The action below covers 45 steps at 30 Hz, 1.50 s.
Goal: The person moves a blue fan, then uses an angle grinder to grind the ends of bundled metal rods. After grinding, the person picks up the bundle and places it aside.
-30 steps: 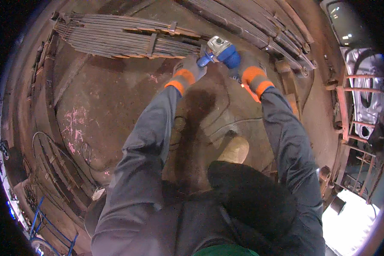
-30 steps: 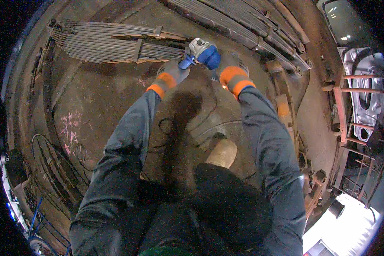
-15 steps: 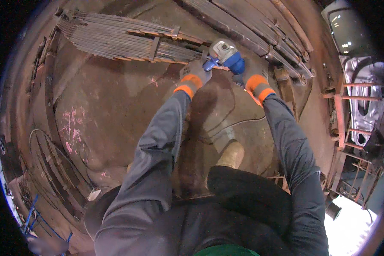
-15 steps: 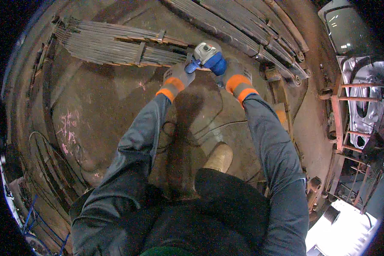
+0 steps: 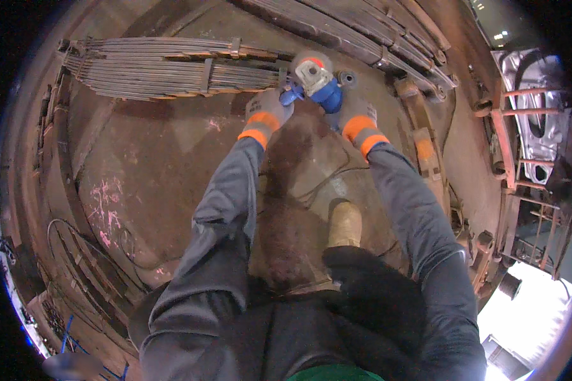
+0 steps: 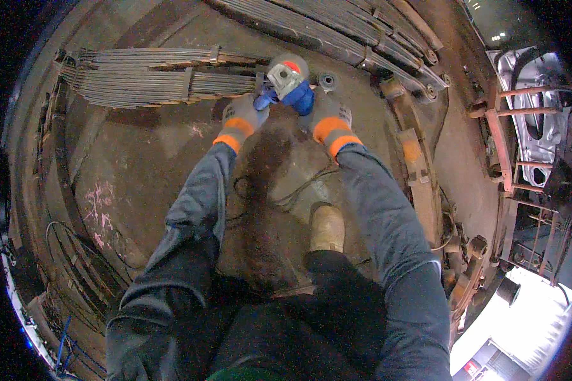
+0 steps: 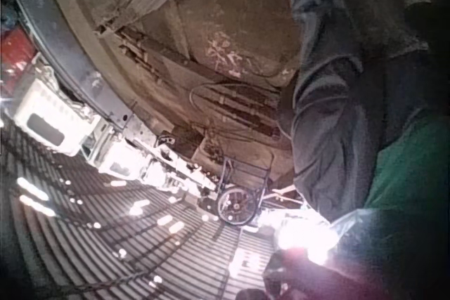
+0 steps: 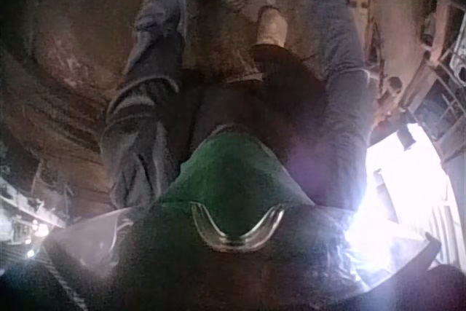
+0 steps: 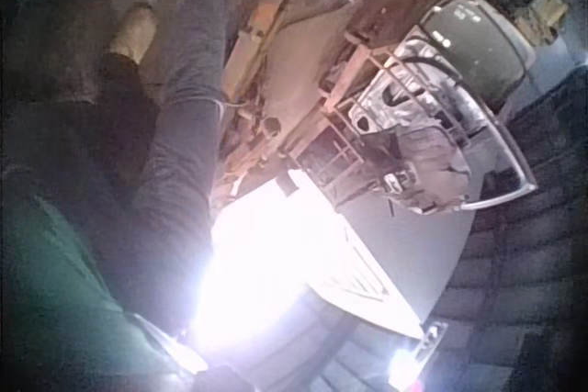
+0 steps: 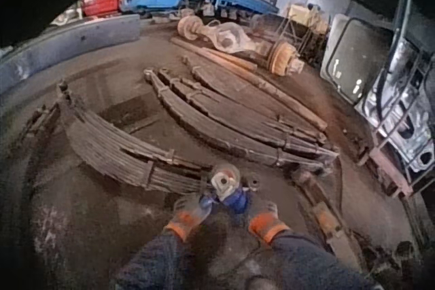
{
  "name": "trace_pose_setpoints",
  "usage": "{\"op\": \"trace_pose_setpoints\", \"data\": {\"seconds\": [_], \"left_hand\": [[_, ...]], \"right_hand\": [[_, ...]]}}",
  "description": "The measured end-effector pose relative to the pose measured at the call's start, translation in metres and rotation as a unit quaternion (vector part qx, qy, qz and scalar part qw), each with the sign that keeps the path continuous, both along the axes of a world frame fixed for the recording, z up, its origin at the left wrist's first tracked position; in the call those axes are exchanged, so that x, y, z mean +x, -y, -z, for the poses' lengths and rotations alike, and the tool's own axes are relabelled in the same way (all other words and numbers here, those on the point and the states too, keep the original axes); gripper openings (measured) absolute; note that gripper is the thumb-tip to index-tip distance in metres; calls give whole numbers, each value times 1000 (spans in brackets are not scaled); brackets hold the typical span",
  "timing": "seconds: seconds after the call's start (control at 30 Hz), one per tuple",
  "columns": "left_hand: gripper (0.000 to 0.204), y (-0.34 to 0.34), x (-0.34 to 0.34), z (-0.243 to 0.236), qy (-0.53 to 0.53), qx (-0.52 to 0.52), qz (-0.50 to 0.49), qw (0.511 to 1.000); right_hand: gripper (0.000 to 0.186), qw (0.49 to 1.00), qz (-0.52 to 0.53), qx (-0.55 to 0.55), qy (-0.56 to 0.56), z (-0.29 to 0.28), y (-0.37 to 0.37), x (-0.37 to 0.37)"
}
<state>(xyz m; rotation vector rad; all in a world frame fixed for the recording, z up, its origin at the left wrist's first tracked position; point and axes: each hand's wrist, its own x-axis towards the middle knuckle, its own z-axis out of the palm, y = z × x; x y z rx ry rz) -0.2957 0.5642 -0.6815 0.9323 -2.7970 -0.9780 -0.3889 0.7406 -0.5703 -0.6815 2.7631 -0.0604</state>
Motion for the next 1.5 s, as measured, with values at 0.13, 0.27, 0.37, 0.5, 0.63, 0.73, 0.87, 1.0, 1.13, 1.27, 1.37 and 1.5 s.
{"op": "trace_pose_setpoints", "data": {"seconds": [0.13, 0.27, 0.37, 0.5, 0.63, 0.73, 0.87, 1.0, 1.13, 1.27, 1.37, 1.5], "left_hand": [[33, -52, 20, -12, 79, -35, 86, 992], [28, -78, 11, -37, 90, -180, 186, 962], [24, -60, -11, -65, 103, -205, 234, 945], [25, -9, -43, -109, 156, -246, 307, 906], [25, 37, -46, -151, 218, -344, 299, 863], [25, 45, -48, -165, 243, -373, 305, 842], [24, 39, -60, -157, 228, -370, 314, 844], [23, 31, -62, -146, 205, -380, 318, 844], [26, 26, -46, -144, 259, -380, 280, 843], [28, 19, -46, -139, 159, -390, 339, 841], [28, 15, -65, -131, 244, -396, 324, 824], [29, 24, -75, -128, 218, -399, 332, 826]], "right_hand": [[67, 995, 17, -82, 58, 0, -66, 17], [65, 977, 128, -152, 77, 23, -116, 46], [57, 940, 166, -280, 103, 40, -119, 37], [41, 910, 133, -357, 165, 55, -75, 23], [43, 784, 176, -507, 311, 66, -6, 41], [41, 704, 225, -530, 416, 72, 17, 54], [41, 785, 267, -476, 294, 76, 19, 47], [48, 780, 283, -506, 237, 82, 16, 45], [48, 817, 284, -462, 197, 90, 25, 62], [55, 740, 360, -511, 248, 92, 23, 69], [59, 795, 359, -423, 245, 90, 7, 59], [65, 818, 323, -416, 232, 88, 7, 48]]}}
